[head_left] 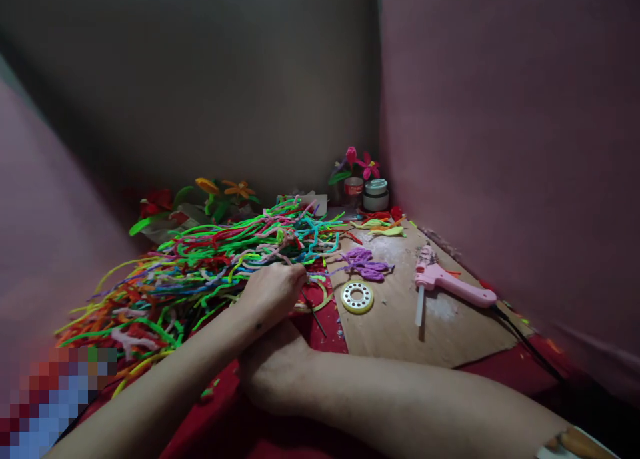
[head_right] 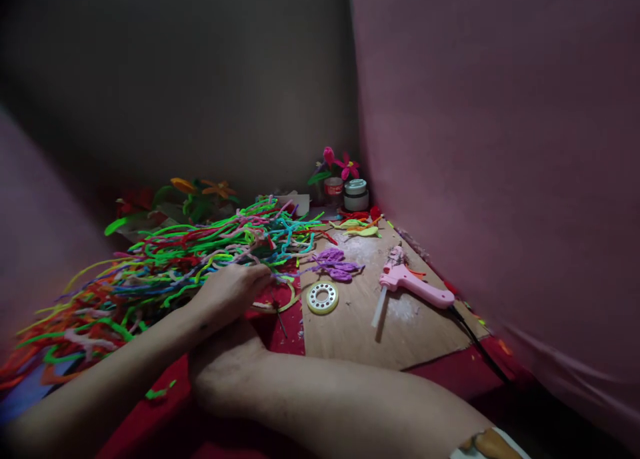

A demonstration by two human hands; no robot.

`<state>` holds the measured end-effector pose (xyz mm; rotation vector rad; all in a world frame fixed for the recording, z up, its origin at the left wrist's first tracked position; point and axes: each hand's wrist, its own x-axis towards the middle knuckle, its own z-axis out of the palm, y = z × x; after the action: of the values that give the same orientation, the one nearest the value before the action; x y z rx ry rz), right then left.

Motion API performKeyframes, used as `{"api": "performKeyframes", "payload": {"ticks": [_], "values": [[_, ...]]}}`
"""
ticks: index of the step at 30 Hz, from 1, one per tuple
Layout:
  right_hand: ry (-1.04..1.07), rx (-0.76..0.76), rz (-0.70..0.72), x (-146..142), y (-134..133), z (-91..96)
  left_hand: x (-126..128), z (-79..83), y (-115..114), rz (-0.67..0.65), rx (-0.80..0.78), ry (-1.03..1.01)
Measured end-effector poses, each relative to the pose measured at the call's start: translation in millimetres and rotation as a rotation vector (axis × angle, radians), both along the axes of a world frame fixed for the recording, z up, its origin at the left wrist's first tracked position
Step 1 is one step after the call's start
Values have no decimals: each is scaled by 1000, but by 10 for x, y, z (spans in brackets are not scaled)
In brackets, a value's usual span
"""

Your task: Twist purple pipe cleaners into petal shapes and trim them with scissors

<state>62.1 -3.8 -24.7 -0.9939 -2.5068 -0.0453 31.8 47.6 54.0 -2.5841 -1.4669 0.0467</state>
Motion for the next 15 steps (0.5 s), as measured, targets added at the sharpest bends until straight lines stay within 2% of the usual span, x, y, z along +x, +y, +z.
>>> {"api": "performKeyframes", "payload": {"ticks": [3,5,9,12,15], "values": [[25,83,-4,54,-65,32,-206,122,12,-73,91,-321],[2,86,70,83,-124,54,-437,240,25,-81,135,-543],[14,81,128,84,-202,23,-1012,512,45,99,124,-897],[6,65,160,46,-211,-39,-1437,686,72,251,185,-997],[39,14,168,12,-206,-18,-1801,772,147,374,254,-1119]]}}
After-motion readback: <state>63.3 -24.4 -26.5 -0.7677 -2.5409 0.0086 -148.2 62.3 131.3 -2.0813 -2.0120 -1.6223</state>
